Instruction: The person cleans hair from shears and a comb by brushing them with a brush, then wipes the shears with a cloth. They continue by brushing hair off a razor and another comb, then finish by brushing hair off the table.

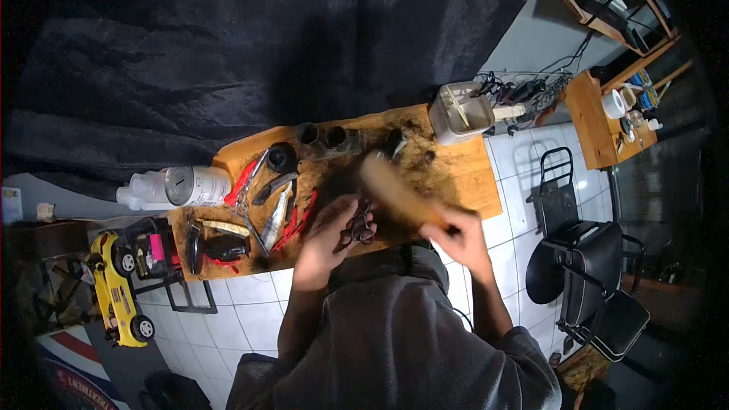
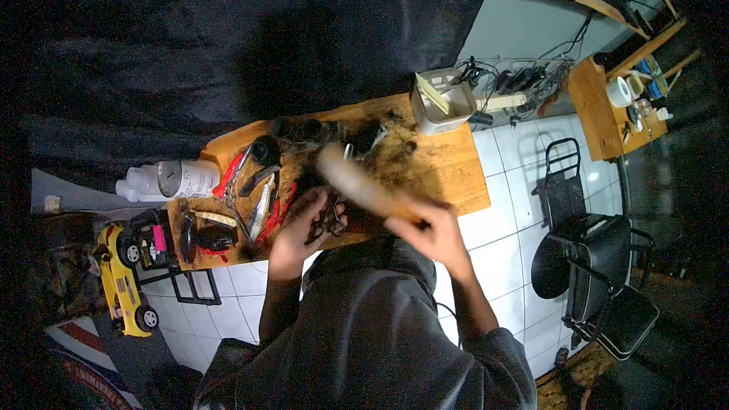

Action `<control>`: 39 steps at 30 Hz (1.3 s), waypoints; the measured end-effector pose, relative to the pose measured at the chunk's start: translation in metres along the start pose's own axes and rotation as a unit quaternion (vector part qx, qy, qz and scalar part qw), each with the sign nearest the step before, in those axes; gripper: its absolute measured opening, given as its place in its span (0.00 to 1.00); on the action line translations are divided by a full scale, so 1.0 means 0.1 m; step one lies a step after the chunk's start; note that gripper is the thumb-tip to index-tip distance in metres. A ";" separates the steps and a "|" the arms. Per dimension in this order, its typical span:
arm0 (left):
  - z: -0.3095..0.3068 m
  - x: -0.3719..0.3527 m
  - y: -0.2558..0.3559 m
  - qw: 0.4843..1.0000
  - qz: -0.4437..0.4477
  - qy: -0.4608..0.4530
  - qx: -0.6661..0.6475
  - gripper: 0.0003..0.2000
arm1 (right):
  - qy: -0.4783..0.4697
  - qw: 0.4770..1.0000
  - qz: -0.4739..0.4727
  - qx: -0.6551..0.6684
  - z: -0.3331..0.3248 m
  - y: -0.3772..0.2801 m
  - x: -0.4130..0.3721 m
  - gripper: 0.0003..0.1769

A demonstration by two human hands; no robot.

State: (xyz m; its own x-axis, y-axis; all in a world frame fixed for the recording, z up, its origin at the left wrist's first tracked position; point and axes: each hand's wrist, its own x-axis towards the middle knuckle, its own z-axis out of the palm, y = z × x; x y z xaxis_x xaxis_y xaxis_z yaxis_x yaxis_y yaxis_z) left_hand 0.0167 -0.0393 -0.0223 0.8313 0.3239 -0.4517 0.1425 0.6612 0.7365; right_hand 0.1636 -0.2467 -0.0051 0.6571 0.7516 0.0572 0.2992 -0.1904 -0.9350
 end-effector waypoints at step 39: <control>0.44 0.23 -0.09 0.967 0.253 -0.005 0.028 0.11 | 0.218 0.961 0.162 -0.046 0.14 0.03 -0.68 0.25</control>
State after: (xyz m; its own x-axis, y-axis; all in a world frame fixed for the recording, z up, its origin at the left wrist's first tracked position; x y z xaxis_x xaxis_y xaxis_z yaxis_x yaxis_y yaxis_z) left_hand 0.0579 -0.0675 -0.0173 0.8072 0.5899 -0.0211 -0.2555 0.3815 0.8883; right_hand 0.1104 -0.2892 -0.0165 0.9477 0.3108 -0.0726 0.0756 -0.4396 -0.8950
